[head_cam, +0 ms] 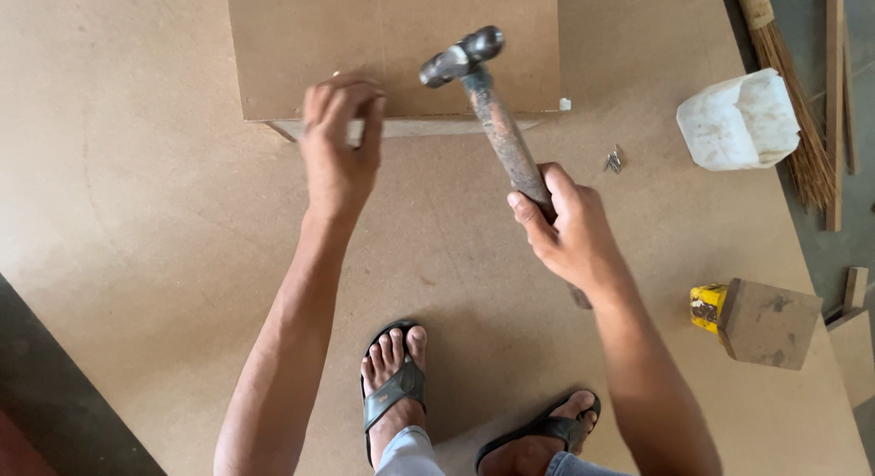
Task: The person hammers nails into the corners of a wooden box to secure its structure. They repeatedly pick up nails, position them, and strike them with a hammer while occasionally repositioning the box.
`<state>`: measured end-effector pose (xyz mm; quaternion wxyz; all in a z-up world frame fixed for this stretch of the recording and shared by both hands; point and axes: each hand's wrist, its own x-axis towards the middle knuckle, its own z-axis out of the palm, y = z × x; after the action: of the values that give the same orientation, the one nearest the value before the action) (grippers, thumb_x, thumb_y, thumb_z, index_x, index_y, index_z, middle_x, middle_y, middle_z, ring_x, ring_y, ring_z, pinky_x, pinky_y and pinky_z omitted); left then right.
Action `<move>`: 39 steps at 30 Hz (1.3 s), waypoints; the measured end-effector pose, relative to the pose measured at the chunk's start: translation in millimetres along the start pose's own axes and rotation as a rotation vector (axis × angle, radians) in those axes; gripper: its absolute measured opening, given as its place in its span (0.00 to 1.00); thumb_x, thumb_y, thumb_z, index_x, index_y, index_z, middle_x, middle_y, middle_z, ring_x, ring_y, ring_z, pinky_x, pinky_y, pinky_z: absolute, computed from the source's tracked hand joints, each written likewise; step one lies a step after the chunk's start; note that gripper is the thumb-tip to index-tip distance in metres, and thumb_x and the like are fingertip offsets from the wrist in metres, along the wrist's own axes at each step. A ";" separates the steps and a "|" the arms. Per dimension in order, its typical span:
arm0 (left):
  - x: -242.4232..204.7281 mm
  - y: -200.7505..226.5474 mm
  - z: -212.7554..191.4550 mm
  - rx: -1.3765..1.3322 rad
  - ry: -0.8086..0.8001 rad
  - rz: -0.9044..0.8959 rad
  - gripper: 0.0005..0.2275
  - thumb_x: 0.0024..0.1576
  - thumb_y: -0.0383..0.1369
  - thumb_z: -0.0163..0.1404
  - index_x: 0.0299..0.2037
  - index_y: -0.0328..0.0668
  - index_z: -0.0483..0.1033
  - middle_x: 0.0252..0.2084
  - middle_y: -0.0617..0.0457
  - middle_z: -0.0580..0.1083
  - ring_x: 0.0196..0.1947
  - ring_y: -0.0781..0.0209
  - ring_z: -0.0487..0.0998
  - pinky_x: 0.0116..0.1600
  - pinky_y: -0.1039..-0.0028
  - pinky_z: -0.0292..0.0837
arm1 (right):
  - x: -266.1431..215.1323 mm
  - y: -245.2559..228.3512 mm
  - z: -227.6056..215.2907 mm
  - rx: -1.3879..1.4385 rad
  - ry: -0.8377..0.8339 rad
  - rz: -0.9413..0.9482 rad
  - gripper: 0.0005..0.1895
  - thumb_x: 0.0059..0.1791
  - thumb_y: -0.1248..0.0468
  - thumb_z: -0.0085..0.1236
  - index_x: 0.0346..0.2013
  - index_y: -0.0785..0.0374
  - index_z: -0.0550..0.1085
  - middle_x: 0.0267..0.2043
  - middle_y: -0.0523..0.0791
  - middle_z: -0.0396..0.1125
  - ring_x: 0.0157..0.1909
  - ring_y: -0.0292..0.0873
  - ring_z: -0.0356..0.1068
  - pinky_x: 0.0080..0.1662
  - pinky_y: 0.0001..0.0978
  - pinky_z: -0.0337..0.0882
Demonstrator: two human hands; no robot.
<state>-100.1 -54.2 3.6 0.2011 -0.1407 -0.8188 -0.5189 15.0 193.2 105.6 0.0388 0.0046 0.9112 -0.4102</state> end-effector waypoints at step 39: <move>-57.3 61.9 367.7 0.192 -0.945 0.256 0.12 0.51 0.26 0.56 0.45 0.46 0.80 0.54 0.49 0.71 0.58 0.50 0.72 0.59 0.58 0.70 | -103.7 154.5 -4.3 0.667 0.687 0.758 0.05 0.57 0.66 0.50 0.41 0.65 0.68 0.27 0.41 0.63 0.20 0.32 0.62 0.22 0.26 0.65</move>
<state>-90.0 304.0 -114.5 -0.1179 -0.4406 -0.8407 -0.2917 124.3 301.3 0.6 -0.1175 0.4724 0.6289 -0.6062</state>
